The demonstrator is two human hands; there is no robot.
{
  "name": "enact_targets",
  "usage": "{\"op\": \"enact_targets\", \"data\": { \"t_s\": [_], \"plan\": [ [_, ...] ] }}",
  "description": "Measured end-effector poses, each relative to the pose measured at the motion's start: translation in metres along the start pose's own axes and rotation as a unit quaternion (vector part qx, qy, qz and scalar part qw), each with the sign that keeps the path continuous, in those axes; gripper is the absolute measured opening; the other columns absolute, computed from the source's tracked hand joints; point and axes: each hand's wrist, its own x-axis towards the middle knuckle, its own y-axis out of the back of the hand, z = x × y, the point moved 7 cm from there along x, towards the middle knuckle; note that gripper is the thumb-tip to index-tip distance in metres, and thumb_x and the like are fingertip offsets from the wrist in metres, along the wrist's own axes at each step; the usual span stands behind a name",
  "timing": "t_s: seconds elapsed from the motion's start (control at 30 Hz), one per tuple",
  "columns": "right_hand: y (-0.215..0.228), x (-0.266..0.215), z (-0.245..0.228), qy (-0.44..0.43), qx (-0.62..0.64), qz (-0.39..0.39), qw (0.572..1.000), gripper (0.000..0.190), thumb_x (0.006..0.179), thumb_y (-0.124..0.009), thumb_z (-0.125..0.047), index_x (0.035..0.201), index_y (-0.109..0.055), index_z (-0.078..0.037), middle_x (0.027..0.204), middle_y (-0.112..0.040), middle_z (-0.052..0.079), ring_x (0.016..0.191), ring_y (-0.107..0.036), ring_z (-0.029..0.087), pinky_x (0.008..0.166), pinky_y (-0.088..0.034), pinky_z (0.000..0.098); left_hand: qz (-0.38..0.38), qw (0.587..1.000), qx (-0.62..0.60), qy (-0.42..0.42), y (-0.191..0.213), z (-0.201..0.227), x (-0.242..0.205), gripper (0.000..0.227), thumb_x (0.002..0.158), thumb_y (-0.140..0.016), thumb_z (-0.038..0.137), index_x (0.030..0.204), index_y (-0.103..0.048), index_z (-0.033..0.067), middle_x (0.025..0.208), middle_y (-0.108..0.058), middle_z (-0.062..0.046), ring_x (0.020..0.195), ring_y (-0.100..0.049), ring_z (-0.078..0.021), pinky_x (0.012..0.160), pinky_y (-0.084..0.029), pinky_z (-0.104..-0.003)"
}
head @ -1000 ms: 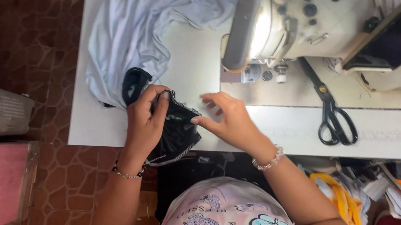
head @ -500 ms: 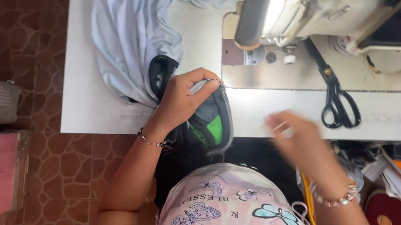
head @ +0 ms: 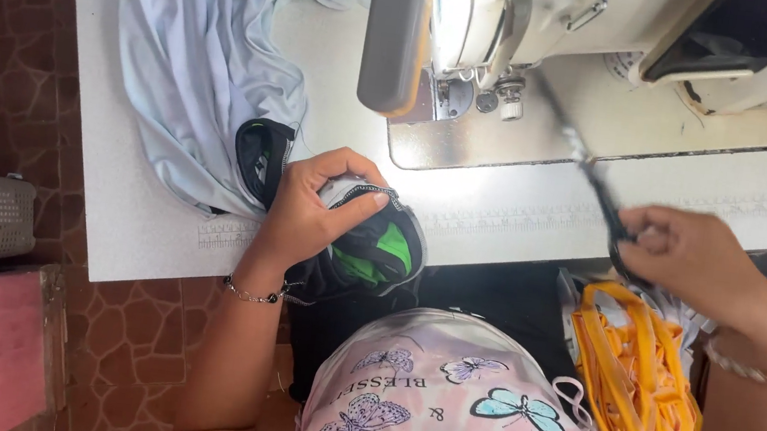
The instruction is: Trimming excess fabric and loose threads from a garment using scissors at a sewing workstation
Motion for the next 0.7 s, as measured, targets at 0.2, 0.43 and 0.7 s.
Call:
{"op": "enact_targets", "data": {
  "t_s": [0.2,0.43,0.7],
  "plan": [
    [-0.098,-0.009,0.03,0.096,0.239,-0.145,0.955,0.038,0.065,-0.095,-0.026,0.088,-0.081,0.001,0.057,-0.071,0.014,0.038,-0.062,0.021,0.033,-0.047,0.0276,0.029,0.999,-0.014,0.007,-0.002,0.0,0.0,0.008,0.084,-0.081,0.006,0.089,-0.074,0.0065,0.084,-0.075,-0.006,0.085,-0.068,-0.0118,0.08,-0.057,-0.029],
    [-0.135,-0.022,-0.019,0.292,0.342,-0.232,0.863,0.065,0.061,-0.092,-0.058,0.08,-0.072,0.001,0.047,-0.06,0.006,0.035,-0.06,0.015,0.039,-0.046,0.0254,0.096,0.995,0.024,0.021,0.005,0.005,-0.005,0.015,0.078,-0.087,0.005,0.081,-0.072,0.0046,0.07,-0.073,-0.012,0.072,-0.072,-0.0201,0.073,-0.059,-0.039],
    [-0.125,-0.029,-0.031,0.291,0.286,-0.195,0.892,0.057,0.061,-0.093,-0.058,0.075,-0.073,-0.006,0.047,-0.06,0.006,0.039,-0.058,0.017,0.042,-0.043,0.0283,0.124,0.991,0.043,0.028,0.009,0.013,-0.013,0.016,0.077,-0.087,0.005,0.078,-0.071,0.0046,0.065,-0.072,-0.014,0.069,-0.074,-0.023,0.069,-0.06,-0.038]
  ]
}}
